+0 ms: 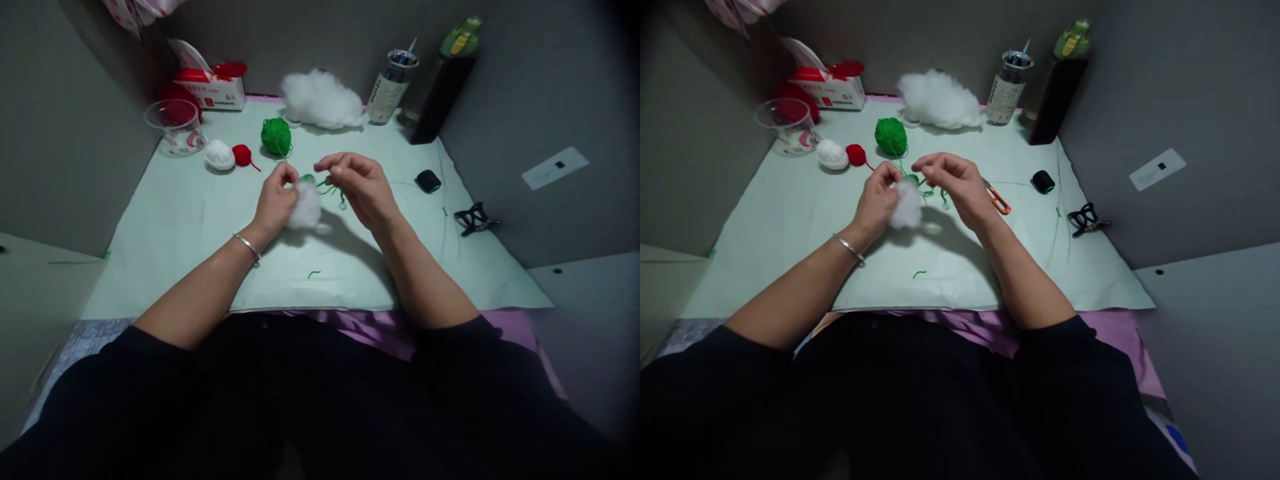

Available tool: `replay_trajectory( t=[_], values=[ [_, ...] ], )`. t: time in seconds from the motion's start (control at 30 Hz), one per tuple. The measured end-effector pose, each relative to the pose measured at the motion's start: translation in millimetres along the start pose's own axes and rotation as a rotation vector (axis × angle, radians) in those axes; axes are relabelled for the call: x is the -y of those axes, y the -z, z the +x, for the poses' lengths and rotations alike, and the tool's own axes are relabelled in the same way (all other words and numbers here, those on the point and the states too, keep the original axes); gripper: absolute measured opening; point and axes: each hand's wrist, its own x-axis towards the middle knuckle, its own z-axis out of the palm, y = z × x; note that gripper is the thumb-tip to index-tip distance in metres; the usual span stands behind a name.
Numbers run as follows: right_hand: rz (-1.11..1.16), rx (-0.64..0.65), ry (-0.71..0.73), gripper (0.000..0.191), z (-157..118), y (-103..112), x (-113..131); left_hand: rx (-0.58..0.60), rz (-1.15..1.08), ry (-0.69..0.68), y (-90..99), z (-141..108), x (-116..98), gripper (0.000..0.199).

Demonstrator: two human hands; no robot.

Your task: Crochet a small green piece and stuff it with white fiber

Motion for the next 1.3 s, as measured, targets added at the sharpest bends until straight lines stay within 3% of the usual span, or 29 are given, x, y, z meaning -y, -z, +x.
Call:
replay_trajectory(
  t=[0.1, 0.2, 0.33, 0.4, 0.6, 0.73, 0.9, 1.07, 1.2, 1.3],
  values=[
    [0.14, -0.061, -0.141, 0.032, 1, -1, -4, 0.131, 0.0, 0.025, -2.6, -6, -7, 0.028],
    [0.035, -0.113, -0.2, 0.026, 1, -2, -14, 0.053, -0.015, 0.044, -2.6, -8, -11, 0.03],
    [-0.118, 0.139, -0.221, 0.04, -2, -6, -21, 0.003, -0.039, 0.089, -1.1, -7, -10, 0.03],
    [-0.156, 0.18, -0.227, 0.047, -2, -8, -20, 0.033, -0.057, 0.132, -0.3, -7, -11, 0.029],
    [-0.263, 0.001, -0.247, 0.051, 1, -8, -17, 0.199, -0.123, 0.169, 2.4, -9, -21, 0.007],
    [-0.337, -0.029, -0.22, 0.045, 0, -6, -15, 0.23, -0.132, 0.197, 4.1, -9, -21, 0.025],
    [-0.38, 0.11, -0.154, 0.025, -2, -7, -4, 0.197, -0.11, 0.234, 6.3, -5, -17, 0.03],
    [-0.344, 0.231, -0.124, 0.007, -6, -14, 5, 0.03, -0.072, 0.201, 4.0, -2, -14, 0.026],
    [-0.336, 0.165, -0.14, 0.007, -5, -17, -3, 0.028, -0.116, 0.235, -0.5, -4, -13, 0.019],
    [-0.358, 0.053, -0.16, 0.019, -1, -15, -12, 0.072, -0.168, 0.256, -3.0, -7, -18, 0.015]
  ],
)
